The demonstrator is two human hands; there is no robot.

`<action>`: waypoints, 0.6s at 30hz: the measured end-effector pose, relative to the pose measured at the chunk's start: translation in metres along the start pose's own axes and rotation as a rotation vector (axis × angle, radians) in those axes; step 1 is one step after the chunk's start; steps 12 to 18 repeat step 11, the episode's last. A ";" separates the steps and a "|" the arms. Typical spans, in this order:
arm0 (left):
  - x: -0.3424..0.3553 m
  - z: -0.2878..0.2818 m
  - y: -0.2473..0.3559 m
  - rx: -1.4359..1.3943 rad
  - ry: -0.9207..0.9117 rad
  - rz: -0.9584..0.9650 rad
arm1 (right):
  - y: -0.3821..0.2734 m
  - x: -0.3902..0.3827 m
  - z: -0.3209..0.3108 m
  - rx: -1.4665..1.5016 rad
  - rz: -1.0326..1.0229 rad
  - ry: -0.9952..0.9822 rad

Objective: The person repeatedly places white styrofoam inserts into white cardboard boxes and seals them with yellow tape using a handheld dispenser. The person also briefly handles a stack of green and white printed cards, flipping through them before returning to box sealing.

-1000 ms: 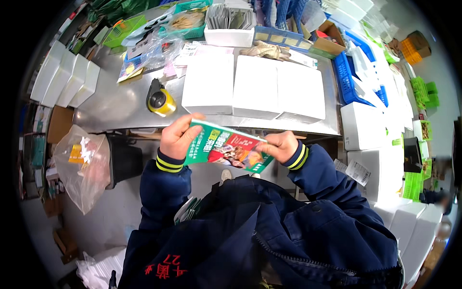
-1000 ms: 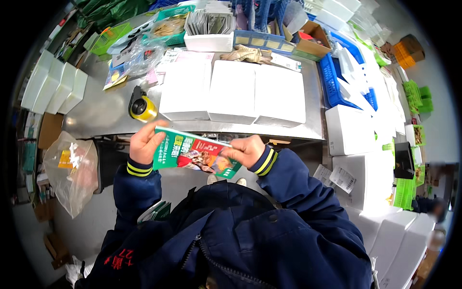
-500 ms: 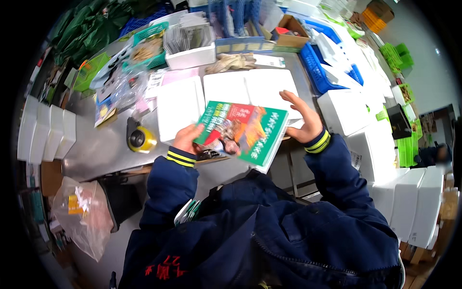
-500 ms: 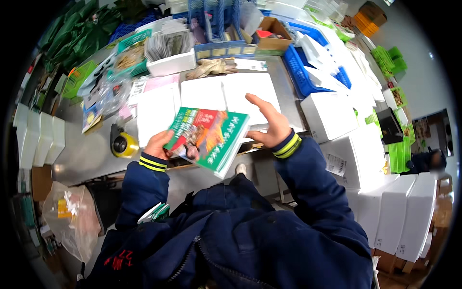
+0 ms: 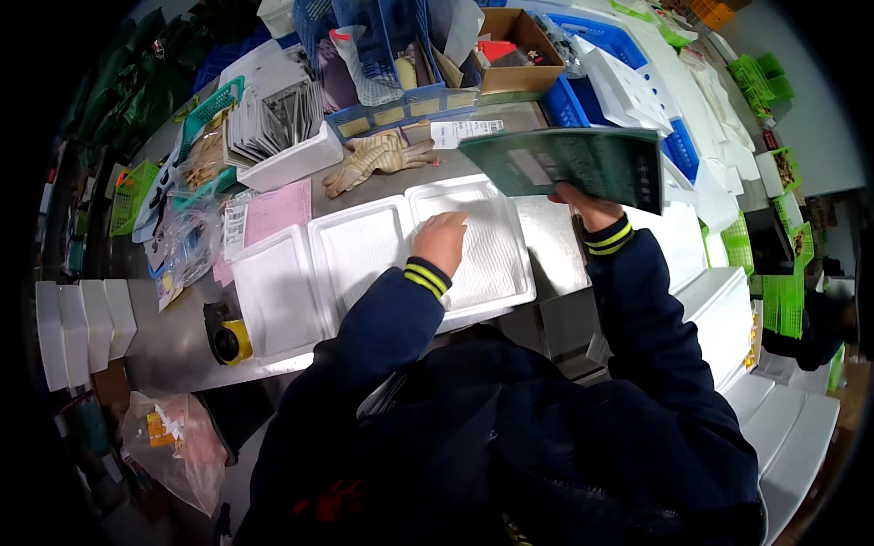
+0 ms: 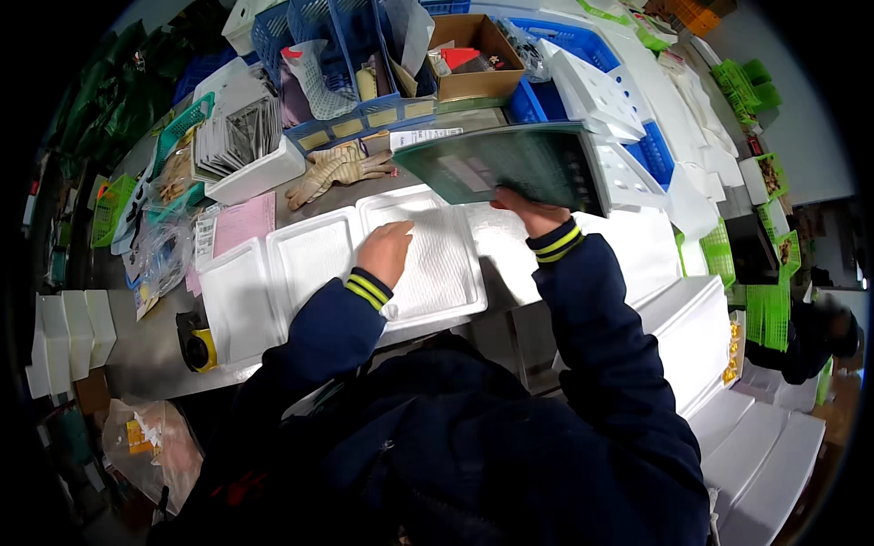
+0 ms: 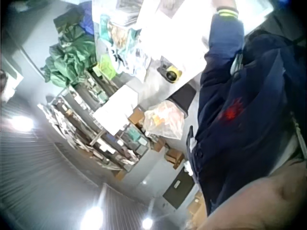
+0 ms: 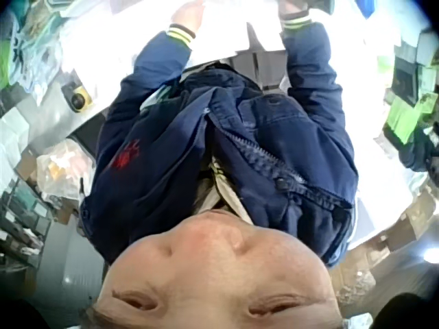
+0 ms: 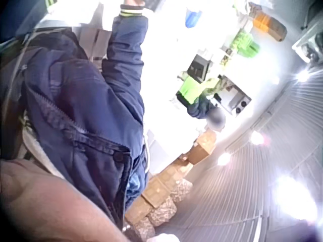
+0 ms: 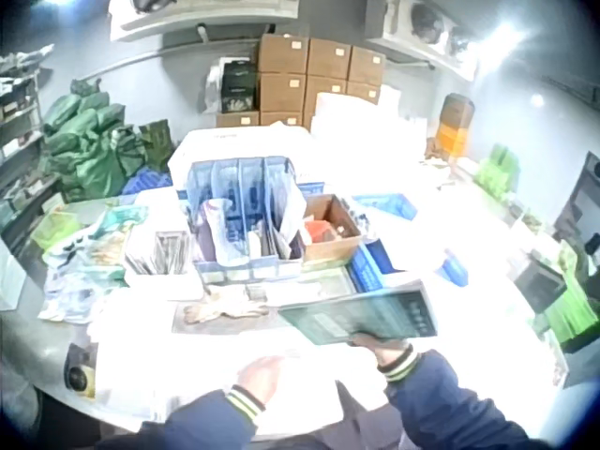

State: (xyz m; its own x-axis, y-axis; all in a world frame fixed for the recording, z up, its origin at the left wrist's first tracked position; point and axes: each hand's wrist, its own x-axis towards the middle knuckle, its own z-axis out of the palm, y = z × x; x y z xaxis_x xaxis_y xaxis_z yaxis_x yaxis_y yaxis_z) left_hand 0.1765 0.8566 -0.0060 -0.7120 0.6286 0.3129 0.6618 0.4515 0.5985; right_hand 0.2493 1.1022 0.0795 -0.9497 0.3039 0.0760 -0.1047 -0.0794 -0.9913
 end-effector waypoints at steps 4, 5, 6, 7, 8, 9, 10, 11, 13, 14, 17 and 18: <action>0.022 0.032 -0.009 0.300 -0.133 -0.061 | 0.032 0.038 -0.006 -0.464 0.076 -0.330; 0.024 0.034 -0.007 0.303 -0.121 -0.085 | 0.039 0.044 -0.002 -0.351 0.197 -0.319; 0.025 0.035 -0.006 0.303 -0.208 -0.130 | 0.047 0.049 0.004 -0.404 0.159 -0.319; 0.026 0.035 -0.006 0.301 -0.296 -0.174 | 0.055 0.051 0.008 -0.457 0.119 -0.319; 0.029 0.035 -0.006 0.334 -0.276 -0.151 | 0.063 0.059 0.008 -0.367 0.146 -0.399; 0.031 0.037 -0.009 0.367 -0.255 -0.125 | 0.076 0.072 0.007 -0.707 -0.051 -0.554; 0.032 0.040 -0.012 0.399 -0.234 -0.098 | 0.083 0.075 -0.001 -0.533 -0.131 -0.607; 0.033 0.040 -0.015 0.398 -0.235 -0.108 | 0.074 0.078 0.005 -0.355 -0.208 -0.657; 0.033 0.040 -0.015 0.398 -0.235 -0.108 | 0.074 0.078 0.005 -0.355 -0.208 -0.657; 0.033 0.040 -0.015 0.398 -0.235 -0.108 | 0.074 0.078 0.005 -0.355 -0.208 -0.657; 0.033 0.040 -0.015 0.398 -0.235 -0.108 | 0.074 0.078 0.005 -0.355 -0.208 -0.657; 0.033 0.040 -0.015 0.398 -0.235 -0.108 | 0.074 0.078 0.005 -0.355 -0.208 -0.657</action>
